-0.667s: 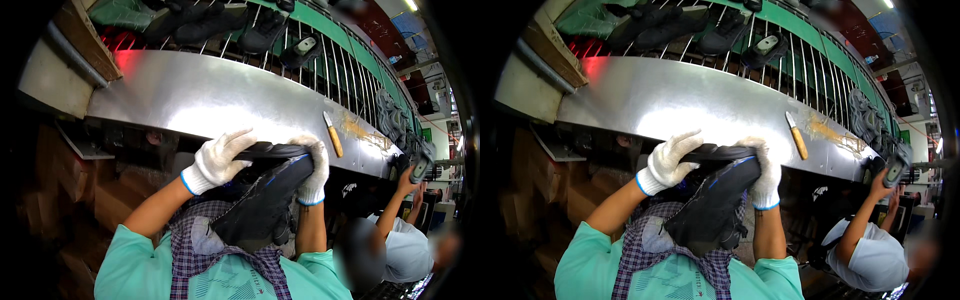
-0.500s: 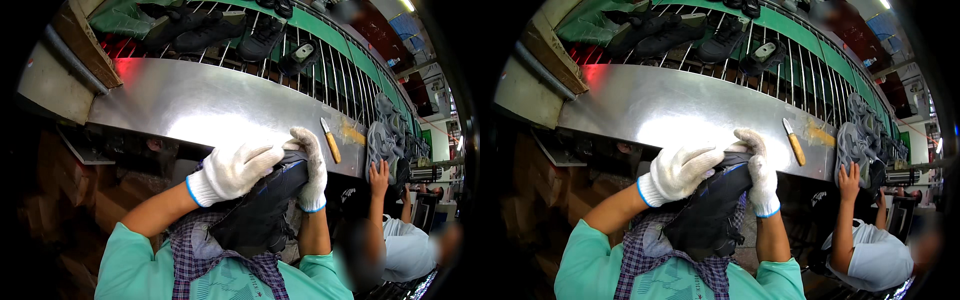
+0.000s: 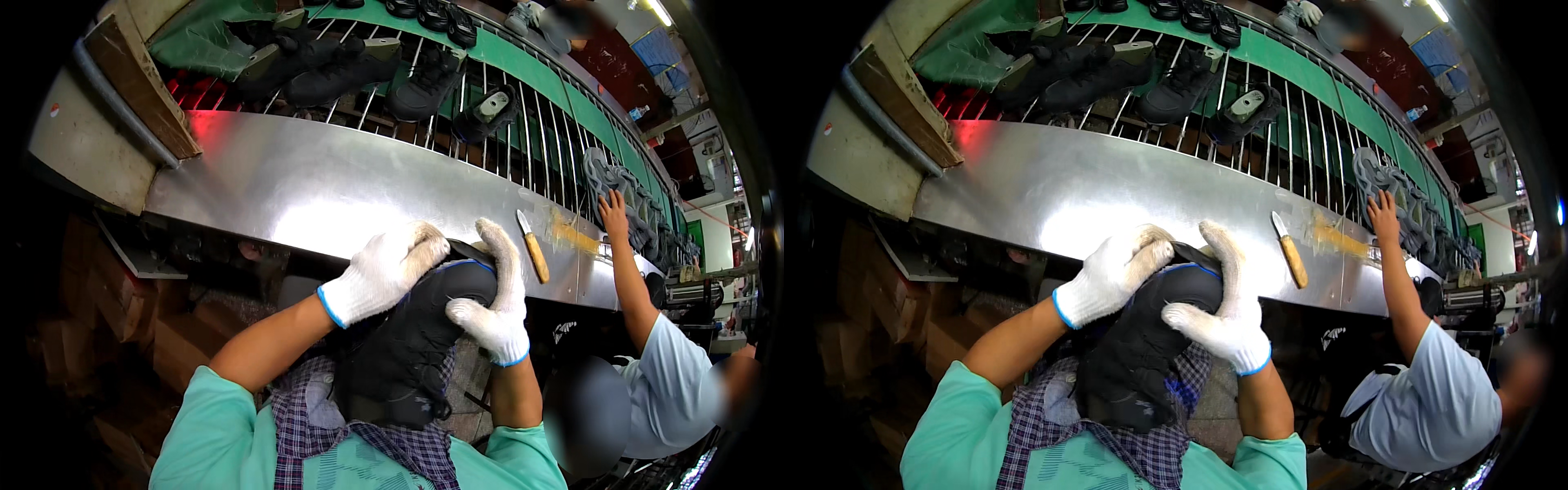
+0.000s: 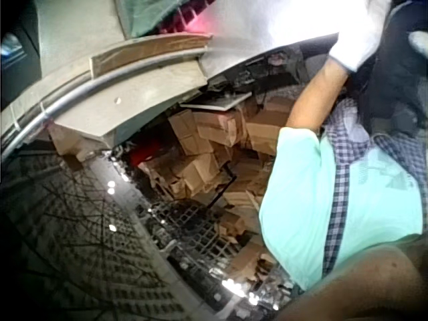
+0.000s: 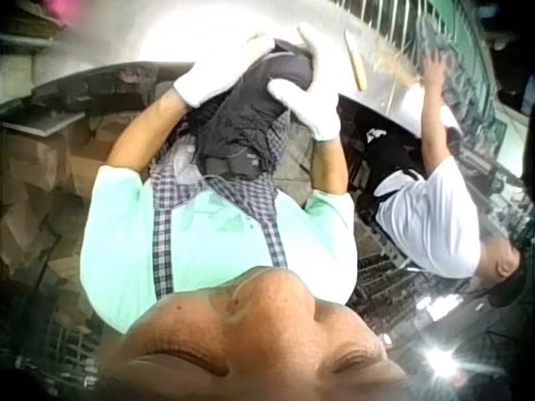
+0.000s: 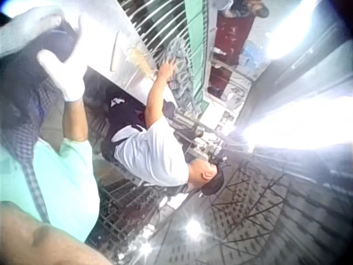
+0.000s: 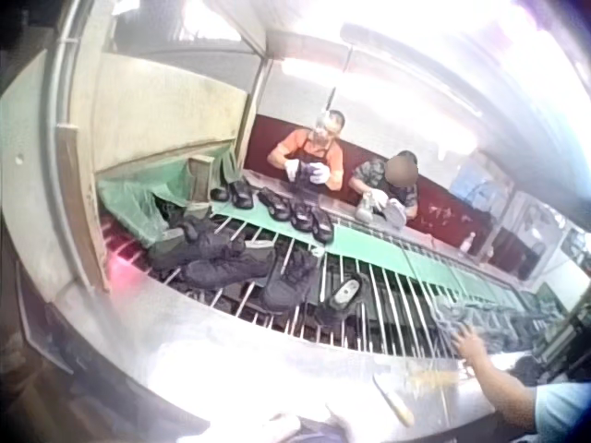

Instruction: The person picks up several shoes from a conveyor belt by hand, wipes the edges and surfaces of the soles and uppers with a cloth, and sometimes uses a tool to scrape the shoe edges.

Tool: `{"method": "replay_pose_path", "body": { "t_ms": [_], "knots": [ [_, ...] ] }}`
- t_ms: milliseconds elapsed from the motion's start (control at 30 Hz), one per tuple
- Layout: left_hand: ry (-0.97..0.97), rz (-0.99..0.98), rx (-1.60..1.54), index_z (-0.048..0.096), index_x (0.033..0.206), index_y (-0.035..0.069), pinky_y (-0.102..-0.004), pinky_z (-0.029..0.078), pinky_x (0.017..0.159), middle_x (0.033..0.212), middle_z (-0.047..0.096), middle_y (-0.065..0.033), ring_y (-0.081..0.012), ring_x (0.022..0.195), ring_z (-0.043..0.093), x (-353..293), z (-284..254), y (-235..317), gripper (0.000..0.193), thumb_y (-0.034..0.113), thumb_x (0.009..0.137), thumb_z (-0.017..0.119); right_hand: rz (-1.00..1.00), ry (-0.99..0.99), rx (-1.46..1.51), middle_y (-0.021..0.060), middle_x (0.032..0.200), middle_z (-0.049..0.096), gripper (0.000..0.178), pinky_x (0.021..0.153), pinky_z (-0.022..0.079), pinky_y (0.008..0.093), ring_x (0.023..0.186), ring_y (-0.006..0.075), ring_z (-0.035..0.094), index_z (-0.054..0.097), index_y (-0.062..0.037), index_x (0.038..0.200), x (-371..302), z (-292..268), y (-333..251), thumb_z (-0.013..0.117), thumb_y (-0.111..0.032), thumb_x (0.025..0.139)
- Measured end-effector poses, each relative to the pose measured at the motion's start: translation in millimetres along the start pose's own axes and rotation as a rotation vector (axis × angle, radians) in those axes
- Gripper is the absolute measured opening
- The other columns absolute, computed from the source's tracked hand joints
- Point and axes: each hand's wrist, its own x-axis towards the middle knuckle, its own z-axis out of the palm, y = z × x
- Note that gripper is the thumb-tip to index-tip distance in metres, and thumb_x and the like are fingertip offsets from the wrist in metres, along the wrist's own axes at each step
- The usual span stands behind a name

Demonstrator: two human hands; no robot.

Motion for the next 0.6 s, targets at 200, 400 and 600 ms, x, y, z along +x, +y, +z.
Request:
{"method": "replay_pose_path", "body": {
  "t_ms": [200,400,600],
  "knots": [
    [0.11,0.479,0.366,0.066,0.131,0.0,-0.0422,0.061,0.091,0.118,0.074,-0.0206,-0.0345,0.108,0.075,5.8,-17.3,14.1,0.035,0.015,0.101,0.07,0.005,-0.084,0.094,0.0165,0.165,0.039,0.133,0.121,0.038,0.047,0.138,0.0289,0.048,0.033,-0.0002,0.165,34.0,-3.5,11.4,0.092,-0.066,0.065],
    [-0.011,0.036,0.272,0.066,0.119,-0.002,-0.0404,0.059,0.08,0.103,0.075,-0.0211,-0.0325,0.09,0.076,10.7,-36.2,17.9,0.021,0.014,0.106,0.062,-0.071,-0.133,0.005,0.0189,0.162,0.043,0.121,0.117,0.045,0.0459,0.143,0.033,0.05,0.039,0.0003,0.161,28.6,22.1,0.4,0.096,-0.054,0.069],
    [0.311,0.548,0.524,0.068,0.114,-0.002,-0.0384,0.062,0.069,0.094,0.075,-0.0176,-0.0318,0.074,0.075,-21.1,-18.1,0.9,0.02,0.012,0.1,0.072,0.129,-0.481,-0.22,0.0202,0.129,0.069,0.092,0.107,0.053,0.0441,0.121,0.0335,0.068,0.059,-0.0023,0.143,55.5,-4.6,-14.7,0.09,-0.055,0.074]
  ]
}}
